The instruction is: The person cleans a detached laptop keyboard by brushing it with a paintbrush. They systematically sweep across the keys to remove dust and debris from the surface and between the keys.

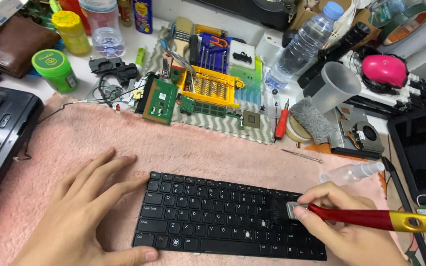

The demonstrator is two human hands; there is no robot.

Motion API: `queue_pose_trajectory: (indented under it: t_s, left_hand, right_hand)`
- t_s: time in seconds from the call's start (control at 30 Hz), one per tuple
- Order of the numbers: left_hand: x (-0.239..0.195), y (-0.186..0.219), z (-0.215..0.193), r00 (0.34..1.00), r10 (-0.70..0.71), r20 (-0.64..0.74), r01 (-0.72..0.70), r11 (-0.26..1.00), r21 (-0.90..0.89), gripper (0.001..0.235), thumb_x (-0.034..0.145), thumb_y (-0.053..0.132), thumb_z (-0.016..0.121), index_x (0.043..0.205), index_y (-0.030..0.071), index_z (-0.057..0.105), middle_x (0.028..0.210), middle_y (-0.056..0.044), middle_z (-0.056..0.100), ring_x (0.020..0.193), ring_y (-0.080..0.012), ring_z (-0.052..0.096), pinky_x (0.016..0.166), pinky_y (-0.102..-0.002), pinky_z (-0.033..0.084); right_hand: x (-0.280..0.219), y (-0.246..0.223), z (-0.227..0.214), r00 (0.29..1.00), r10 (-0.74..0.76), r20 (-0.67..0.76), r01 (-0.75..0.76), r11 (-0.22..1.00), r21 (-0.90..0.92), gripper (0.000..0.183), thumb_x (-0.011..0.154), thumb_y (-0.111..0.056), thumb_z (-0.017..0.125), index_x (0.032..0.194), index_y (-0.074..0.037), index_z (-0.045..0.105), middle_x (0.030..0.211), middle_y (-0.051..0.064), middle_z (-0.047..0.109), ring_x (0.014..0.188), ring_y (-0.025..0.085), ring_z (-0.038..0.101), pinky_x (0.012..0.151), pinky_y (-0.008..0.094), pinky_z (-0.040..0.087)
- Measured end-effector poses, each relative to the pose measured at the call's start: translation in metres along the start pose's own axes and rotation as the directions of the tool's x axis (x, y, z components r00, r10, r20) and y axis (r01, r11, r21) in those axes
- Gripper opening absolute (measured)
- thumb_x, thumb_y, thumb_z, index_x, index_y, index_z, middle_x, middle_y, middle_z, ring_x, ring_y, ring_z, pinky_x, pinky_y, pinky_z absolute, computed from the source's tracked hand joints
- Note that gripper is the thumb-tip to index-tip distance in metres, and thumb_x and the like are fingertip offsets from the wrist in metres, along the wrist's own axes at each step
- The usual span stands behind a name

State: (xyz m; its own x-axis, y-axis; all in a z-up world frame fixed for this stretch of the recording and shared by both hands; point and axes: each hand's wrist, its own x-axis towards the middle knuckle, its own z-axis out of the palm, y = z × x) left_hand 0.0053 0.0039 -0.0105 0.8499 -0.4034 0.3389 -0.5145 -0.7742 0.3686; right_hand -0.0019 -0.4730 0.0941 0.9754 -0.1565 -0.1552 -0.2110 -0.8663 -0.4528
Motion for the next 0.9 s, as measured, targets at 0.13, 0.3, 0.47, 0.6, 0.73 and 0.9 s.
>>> queue_pose_trajectory:
  t_s: [0.13, 0.3, 0.47, 0.6, 0.73, 0.9]
  left_hand:
    - [0.000, 0.002, -0.002, 1.000, -0.008, 0.008, 0.008, 1.000, -0.008, 0.132, 0.050, 0.103, 0.103, 0.157, 0.035, 0.069, 0.182, -0.003, 0.052, 0.174, -0.0361, 0.035, 0.126, -0.059, 0.033]
    - [0.000, 0.002, -0.002, 1.000, -0.008, 0.005, 0.008, 1.000, 0.002, 0.133, 0.049, 0.103, 0.103, 0.158, 0.036, 0.068, 0.182, -0.002, 0.052, 0.175, -0.0357, 0.035, 0.126, -0.059, 0.034]
    - [0.000, 0.003, -0.002, 0.999, -0.027, 0.017, 0.027, 1.000, -0.013, 0.134, 0.047, 0.103, 0.105, 0.157, 0.036, 0.068, 0.182, -0.001, 0.052, 0.175, -0.0344, 0.035, 0.124, -0.060, 0.035]
    - [0.003, 0.008, -0.009, 1.000, -0.001, -0.010, 0.000, 0.999, -0.050, 0.129, 0.051, 0.098, 0.105, 0.156, 0.031, 0.069, 0.178, -0.005, 0.055, 0.172, -0.0366, 0.039, 0.127, -0.057, 0.034]
    - [0.004, 0.008, -0.007, 1.000, 0.001, -0.015, -0.002, 0.999, -0.044, 0.131, 0.051, 0.099, 0.105, 0.157, 0.032, 0.068, 0.179, -0.005, 0.055, 0.173, -0.0370, 0.038, 0.127, -0.058, 0.034]
    - [0.005, 0.008, -0.007, 0.999, 0.024, -0.031, -0.026, 0.999, -0.046, 0.131, 0.051, 0.098, 0.104, 0.156, 0.029, 0.068, 0.178, -0.008, 0.055, 0.171, -0.0403, 0.040, 0.129, -0.059, 0.034]
  right_hand:
    - [0.002, -0.001, 0.004, 0.994, -0.083, -0.073, 0.087, 0.995, 0.055, 0.013, 0.090, -0.030, 0.095, 0.089, -0.017, 0.097, 0.076, -0.004, 0.096, 0.068, 0.009, 0.078, 0.068, 0.027, 0.056]
    - [0.008, -0.008, -0.002, 0.992, 0.015, 0.126, -0.011, 1.000, -0.027, 0.022, 0.092, -0.024, 0.092, 0.074, -0.016, 0.082, 0.070, -0.003, 0.087, 0.068, 0.011, 0.077, 0.070, 0.032, 0.057]
    - [0.009, -0.011, 0.007, 0.998, -0.059, 0.017, 0.060, 0.996, -0.059, 0.035, 0.101, -0.035, 0.084, 0.076, -0.017, 0.067, 0.064, 0.000, 0.071, 0.063, 0.015, 0.061, 0.065, 0.034, 0.046]
    - [0.001, 0.000, 0.010, 0.936, 0.106, 0.337, -0.241, 0.888, 0.391, 0.046, 0.103, -0.001, 0.085, 0.073, -0.003, 0.051, 0.074, 0.009, 0.047, 0.068, 0.024, 0.057, 0.098, 0.043, 0.074]
    - [0.000, 0.010, 0.010, 0.997, -0.046, 0.065, 0.035, 0.986, 0.160, 0.052, 0.113, -0.037, 0.073, 0.074, -0.009, 0.053, 0.062, 0.006, 0.058, 0.060, 0.019, 0.062, 0.063, 0.036, 0.048]
    - [0.011, 0.011, 0.008, 0.987, -0.088, -0.135, 0.095, 0.994, 0.049, 0.046, 0.112, -0.038, 0.068, 0.074, -0.012, 0.064, 0.062, 0.008, 0.085, 0.059, 0.019, 0.080, 0.067, 0.036, 0.057]
